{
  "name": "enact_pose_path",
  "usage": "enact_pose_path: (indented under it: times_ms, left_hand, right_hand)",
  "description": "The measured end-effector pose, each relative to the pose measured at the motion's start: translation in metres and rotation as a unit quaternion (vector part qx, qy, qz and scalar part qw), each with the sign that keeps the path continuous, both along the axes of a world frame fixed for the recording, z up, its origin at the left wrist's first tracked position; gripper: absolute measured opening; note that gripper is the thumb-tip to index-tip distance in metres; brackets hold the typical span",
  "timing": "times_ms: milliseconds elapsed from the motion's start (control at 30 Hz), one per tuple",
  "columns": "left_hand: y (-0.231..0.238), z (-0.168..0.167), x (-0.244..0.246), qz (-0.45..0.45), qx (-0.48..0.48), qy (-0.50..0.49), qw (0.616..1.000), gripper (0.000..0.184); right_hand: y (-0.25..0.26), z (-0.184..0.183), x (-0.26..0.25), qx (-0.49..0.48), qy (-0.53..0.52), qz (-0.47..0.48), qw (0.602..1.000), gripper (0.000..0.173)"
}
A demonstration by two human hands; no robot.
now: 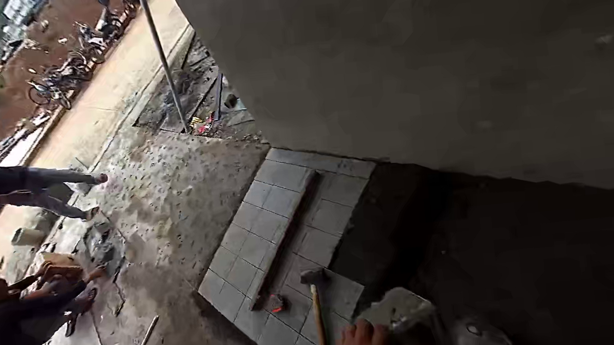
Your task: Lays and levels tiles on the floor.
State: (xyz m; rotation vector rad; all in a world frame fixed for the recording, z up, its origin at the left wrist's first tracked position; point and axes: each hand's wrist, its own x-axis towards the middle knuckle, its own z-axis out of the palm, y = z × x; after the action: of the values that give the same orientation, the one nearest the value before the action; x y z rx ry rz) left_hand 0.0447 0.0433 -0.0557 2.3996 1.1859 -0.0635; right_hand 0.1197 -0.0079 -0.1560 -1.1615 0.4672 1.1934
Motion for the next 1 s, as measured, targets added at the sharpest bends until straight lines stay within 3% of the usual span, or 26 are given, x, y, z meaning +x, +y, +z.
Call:
enact_pose_path:
  times_ms: [100,267,400,533,733,1000]
  left_hand:
    - [0.033,-0.082,0.007,0.016,-0.012,-0.024,1.000,0.019]
    - [0.111,-0.198,0.015,0.066,-0.163,0.030,0.984,0.021]
    - [0.185,-0.295,0.011,0.140,-0.289,-0.011,0.947,0.018]
    - [0.227,-0.355,0.021,0.177,-0.333,0.004,0.926,0.019]
    - [0.246,-0.394,0.029,0.190,-0.335,0.024,0.923,0.020]
    - [0.246,-0.409,0.027,0.161,-0.319,0.027,0.934,0.019]
  right_hand:
    - [0.026,-0.093,0.024,-0.103,0.052,-0.023,0.993,0.039]
    - [0.043,-0.220,0.044,-0.197,-0.084,0.077,0.974,0.039]
    - [0.059,-0.285,0.059,-0.184,-0.188,0.149,0.953,0.035]
    - [0.083,-0.317,0.073,-0.207,-0.241,0.155,0.936,0.030]
    - [0.104,-0.346,0.081,-0.228,-0.254,0.179,0.923,0.027]
    - [0.107,-0.355,0.080,-0.255,-0.286,0.210,0.899,0.026]
